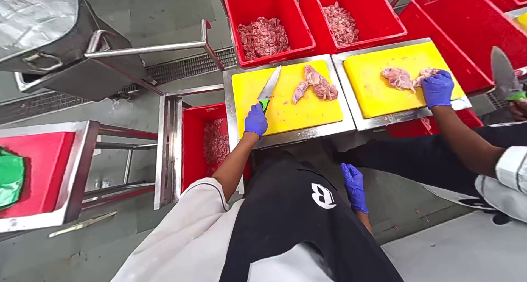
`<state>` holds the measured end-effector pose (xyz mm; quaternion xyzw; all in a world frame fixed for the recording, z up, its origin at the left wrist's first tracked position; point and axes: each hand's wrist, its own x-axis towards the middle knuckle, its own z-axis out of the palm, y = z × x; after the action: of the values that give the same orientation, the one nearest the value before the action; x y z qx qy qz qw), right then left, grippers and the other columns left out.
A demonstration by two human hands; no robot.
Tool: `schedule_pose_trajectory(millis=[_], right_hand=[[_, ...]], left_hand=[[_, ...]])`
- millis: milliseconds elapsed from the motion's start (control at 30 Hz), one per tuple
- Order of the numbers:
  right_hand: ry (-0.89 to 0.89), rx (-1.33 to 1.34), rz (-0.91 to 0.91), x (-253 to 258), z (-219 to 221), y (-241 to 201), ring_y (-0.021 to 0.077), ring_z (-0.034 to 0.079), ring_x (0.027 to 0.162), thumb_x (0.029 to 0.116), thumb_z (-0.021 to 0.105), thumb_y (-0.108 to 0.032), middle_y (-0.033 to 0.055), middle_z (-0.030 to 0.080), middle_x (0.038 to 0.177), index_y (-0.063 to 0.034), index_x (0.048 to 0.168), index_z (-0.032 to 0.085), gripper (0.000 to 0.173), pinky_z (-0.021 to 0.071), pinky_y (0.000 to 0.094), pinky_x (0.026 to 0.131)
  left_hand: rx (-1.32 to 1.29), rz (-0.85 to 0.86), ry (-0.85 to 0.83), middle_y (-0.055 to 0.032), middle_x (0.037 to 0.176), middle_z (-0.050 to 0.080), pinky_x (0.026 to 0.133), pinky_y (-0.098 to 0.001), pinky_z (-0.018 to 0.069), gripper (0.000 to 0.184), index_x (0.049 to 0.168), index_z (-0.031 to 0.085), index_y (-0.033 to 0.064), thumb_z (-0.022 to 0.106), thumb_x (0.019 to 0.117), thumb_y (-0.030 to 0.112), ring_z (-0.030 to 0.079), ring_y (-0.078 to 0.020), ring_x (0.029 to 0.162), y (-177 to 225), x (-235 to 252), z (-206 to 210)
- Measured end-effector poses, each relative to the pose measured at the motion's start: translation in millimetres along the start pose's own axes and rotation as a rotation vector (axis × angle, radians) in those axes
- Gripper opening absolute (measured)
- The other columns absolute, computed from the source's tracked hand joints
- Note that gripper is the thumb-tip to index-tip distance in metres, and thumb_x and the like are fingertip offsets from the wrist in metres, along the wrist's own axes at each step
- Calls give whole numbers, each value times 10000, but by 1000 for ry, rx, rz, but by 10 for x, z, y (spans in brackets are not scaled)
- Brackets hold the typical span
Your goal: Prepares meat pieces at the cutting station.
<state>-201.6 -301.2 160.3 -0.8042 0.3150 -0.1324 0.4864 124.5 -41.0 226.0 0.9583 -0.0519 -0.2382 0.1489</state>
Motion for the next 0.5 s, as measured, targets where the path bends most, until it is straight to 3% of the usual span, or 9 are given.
schedule_pose_trajectory(millis=[100,200,267,367,500], right_hand=[[67,-12,87,-282,-100,234,7,461,561,997,566,-209,-41,478,604,-22,712,580,341,406,226,575],[96,-55,166,-528,-200,389,-7,442,533,997,578,-203,-58,462,582,-33,691,572,350,392,214,550],[120,-49,185,-601,-228,395,-9,424,527,998,575,-210,-67,436,575,-48,677,546,361,379,213,545],[160,-44,192,-642,-243,345,-5,434,533,995,569,-237,-71,439,581,-56,682,539,362,386,216,552],[285,-74,277,-922,-219,341,47,453,537,999,565,-247,-26,466,584,-32,699,562,369,403,277,551]], left_hand=[[1,121,116,-259,1435,531,1020,-628,475,498,1404,532,-8,644,978,224,511,-458,1335,43,-10,1],[-92,394,178,-237,1342,602,1029,-603,494,365,1282,639,10,666,981,215,572,-427,1266,375,104,-33],[-130,519,123,-221,1385,580,1016,-593,521,397,1343,624,62,678,977,206,593,-415,1249,730,303,-29],[-74,563,17,-253,1527,459,991,-611,533,583,1500,521,135,711,953,207,565,-456,1286,1241,683,109],[100,581,-55,-312,1362,543,881,-651,567,585,1338,626,101,730,781,-44,589,-506,1200,1428,919,326]])
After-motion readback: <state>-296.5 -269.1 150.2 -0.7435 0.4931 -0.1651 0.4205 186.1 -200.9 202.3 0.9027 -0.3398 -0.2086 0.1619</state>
